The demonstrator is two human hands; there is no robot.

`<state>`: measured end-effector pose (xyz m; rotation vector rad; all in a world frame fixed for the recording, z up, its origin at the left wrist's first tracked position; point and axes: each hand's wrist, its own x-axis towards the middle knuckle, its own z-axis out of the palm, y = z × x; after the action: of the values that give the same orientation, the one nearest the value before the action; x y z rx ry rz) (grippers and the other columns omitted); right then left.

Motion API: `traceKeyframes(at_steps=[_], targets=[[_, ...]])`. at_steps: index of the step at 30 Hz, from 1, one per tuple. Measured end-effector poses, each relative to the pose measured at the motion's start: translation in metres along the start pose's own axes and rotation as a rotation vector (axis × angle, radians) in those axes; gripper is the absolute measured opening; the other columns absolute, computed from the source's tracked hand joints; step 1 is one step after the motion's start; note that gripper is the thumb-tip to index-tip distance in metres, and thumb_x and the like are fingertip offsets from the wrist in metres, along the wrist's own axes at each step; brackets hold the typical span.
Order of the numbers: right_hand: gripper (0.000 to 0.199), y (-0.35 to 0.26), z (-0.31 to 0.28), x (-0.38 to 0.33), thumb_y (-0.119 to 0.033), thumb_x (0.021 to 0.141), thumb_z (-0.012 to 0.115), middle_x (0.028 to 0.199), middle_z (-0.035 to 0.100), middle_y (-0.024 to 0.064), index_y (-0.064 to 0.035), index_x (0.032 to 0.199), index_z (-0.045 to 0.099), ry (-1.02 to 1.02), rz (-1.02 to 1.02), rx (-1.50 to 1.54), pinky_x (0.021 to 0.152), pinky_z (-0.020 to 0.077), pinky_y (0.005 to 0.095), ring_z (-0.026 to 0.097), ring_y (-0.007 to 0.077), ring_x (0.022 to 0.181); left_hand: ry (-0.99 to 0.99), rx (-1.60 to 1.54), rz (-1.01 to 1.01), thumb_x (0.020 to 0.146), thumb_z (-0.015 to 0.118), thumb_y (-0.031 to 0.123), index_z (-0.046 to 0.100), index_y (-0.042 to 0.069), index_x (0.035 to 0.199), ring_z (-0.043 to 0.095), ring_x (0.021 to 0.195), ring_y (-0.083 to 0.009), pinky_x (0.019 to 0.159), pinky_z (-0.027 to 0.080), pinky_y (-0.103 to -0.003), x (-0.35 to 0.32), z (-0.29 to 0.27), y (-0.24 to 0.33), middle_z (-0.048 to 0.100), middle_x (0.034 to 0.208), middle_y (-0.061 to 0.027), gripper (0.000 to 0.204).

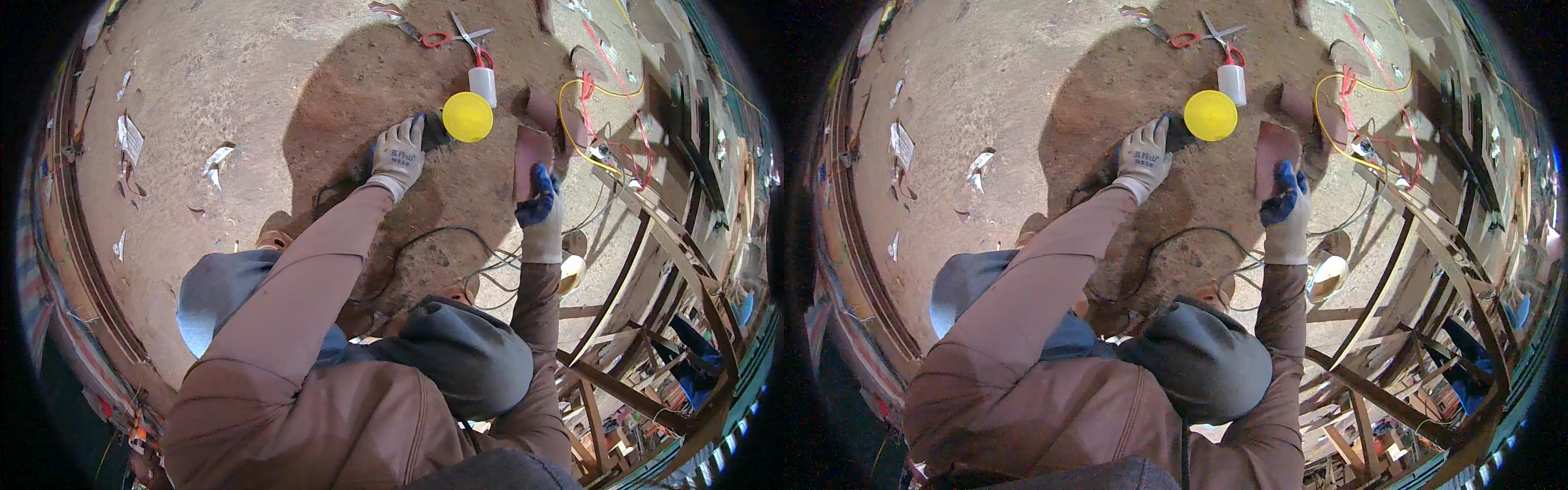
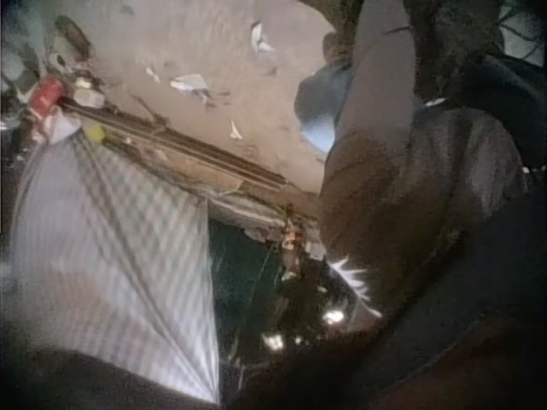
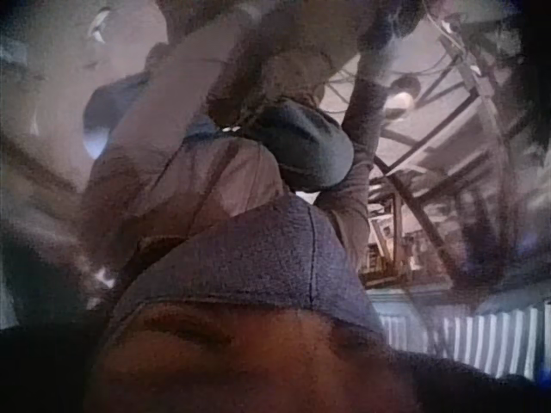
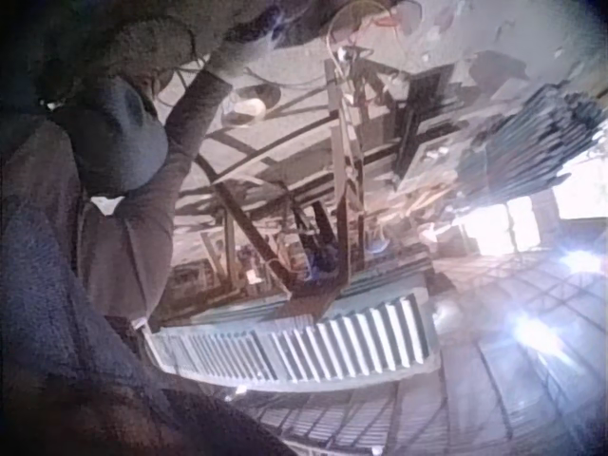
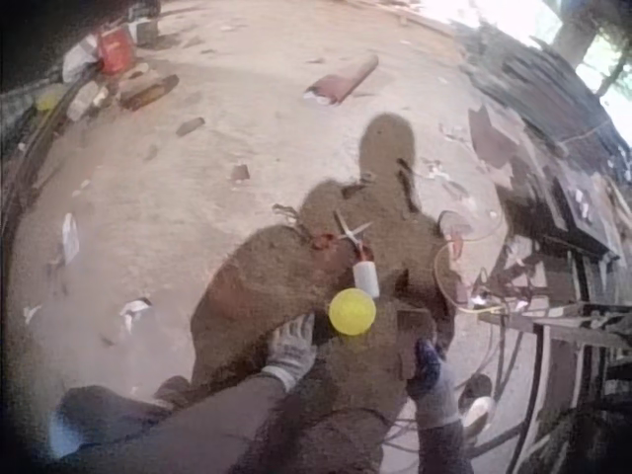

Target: The person paints a wooden slatted frame with a brush, then uses an electric sander on a small yellow object and a roll of sandpaper. The person handles a paint container, brush, sander, sandpaper, and scissors.

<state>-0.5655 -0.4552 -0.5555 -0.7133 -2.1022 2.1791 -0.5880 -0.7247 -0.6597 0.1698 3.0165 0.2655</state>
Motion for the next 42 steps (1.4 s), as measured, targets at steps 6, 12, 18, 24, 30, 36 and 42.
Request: traceKeyframes(at_steps=[6,12,18,24,30,36,42], targets=[[0.038,-0.038,0.027,-0.023,-0.013,0.097,0.065,0.12,0.066,0.0083,-0.0042,0.133,0.055,-0.311,0.444,0.53,0.087,0.058,0.0357,0.066,0.0227,0.109,-0.054,-0.034,0.005,0.085,0.072,0.038,0.037,0.013,0.154,0.051,0.13,-0.0258,0.109,0.041,-0.043,0.001,-0.006,0.0,0.049,0.147,-0.008,0.082],[0.044,-0.038,0.031,-0.027,-0.004,0.096,0.061,0.131,0.063,0.0164,-0.009,0.138,0.051,-0.381,0.232,0.486,0.096,0.0573,0.0444,0.066,0.0312,0.115,-0.066,-0.026,0.0,0.085,0.073,0.038,0.038,0.013,0.154,0.051,0.129,-0.0267,0.108,0.041,-0.043,0.001,-0.007,0.0,0.05,0.146,-0.0078,0.081],[0.04,0.016,-0.006,-0.016,-0.005,0.098,0.056,0.141,0.059,0.019,-0.0071,0.138,0.053,-0.551,0.163,0.655,0.104,0.052,0.0482,0.059,0.0359,0.128,-0.028,-0.003,0.002,0.085,0.073,0.039,0.039,0.014,0.153,0.052,0.129,-0.0253,0.108,0.042,-0.043,0.0,-0.008,0.002,0.051,0.145,-0.0061,0.081],[0.048,0.058,-0.015,-0.035,-0.009,0.096,0.054,0.145,0.056,0.0177,-0.0006,0.143,0.051,-0.429,0.309,0.498,0.107,0.0496,0.0442,0.059,0.0322,0.128,-0.061,-0.077,-0.015,0.084,0.073,0.039,0.038,0.014,0.154,0.052,0.128,-0.0269,0.108,0.042,-0.044,0.0,-0.008,0.001,0.05,0.145,-0.0064,0.082],[0.046,0.065,-0.026,-0.057,-0.004,0.099,0.054,0.13,0.063,0.0154,-0.0069,0.144,0.048,-0.424,0.649,0.955,0.091,0.0593,0.0453,0.063,0.0332,0.12,0.412,-0.276,0.185,0.078,0.077,0.047,0.037,0.005,0.152,0.052,0.127,-0.038,0.107,0.043,-0.047,-0.037,-0.038,0.001,0.049,0.142,-0.0202,0.094],[0.029,0.039,-0.007,-0.084,-0.011,0.1,0.054,0.11,0.07,0.016,0.0015,0.124,0.063,-0.417,0.469,0.376,0.065,0.0593,0.0364,0.071,0.0284,0.09,0.176,-0.974,0.364,0.076,0.082,0.022,0.048,0.004,0.143,0.054,0.124,-0.0417,0.106,0.044,-0.049,-0.068,-0.026,0.059,0.057,0.134,-0.0213,0.078],[0.033,0.03,-0.017,-0.091,-0.02,0.104,0.053,0.107,0.069,0.0127,-0.0044,0.132,0.057,-0.507,0.555,0.584,0.072,0.0587,0.0367,0.07,0.0235,0.083,0.095,-1.312,0.375,0.086,0.079,0.023,0.063,0.001,0.126,0.064,0.111,-0.0281,0.097,0.05,-0.04,-0.063,-0.048,0.089,0.067,0.122,-0.0158,0.049]])
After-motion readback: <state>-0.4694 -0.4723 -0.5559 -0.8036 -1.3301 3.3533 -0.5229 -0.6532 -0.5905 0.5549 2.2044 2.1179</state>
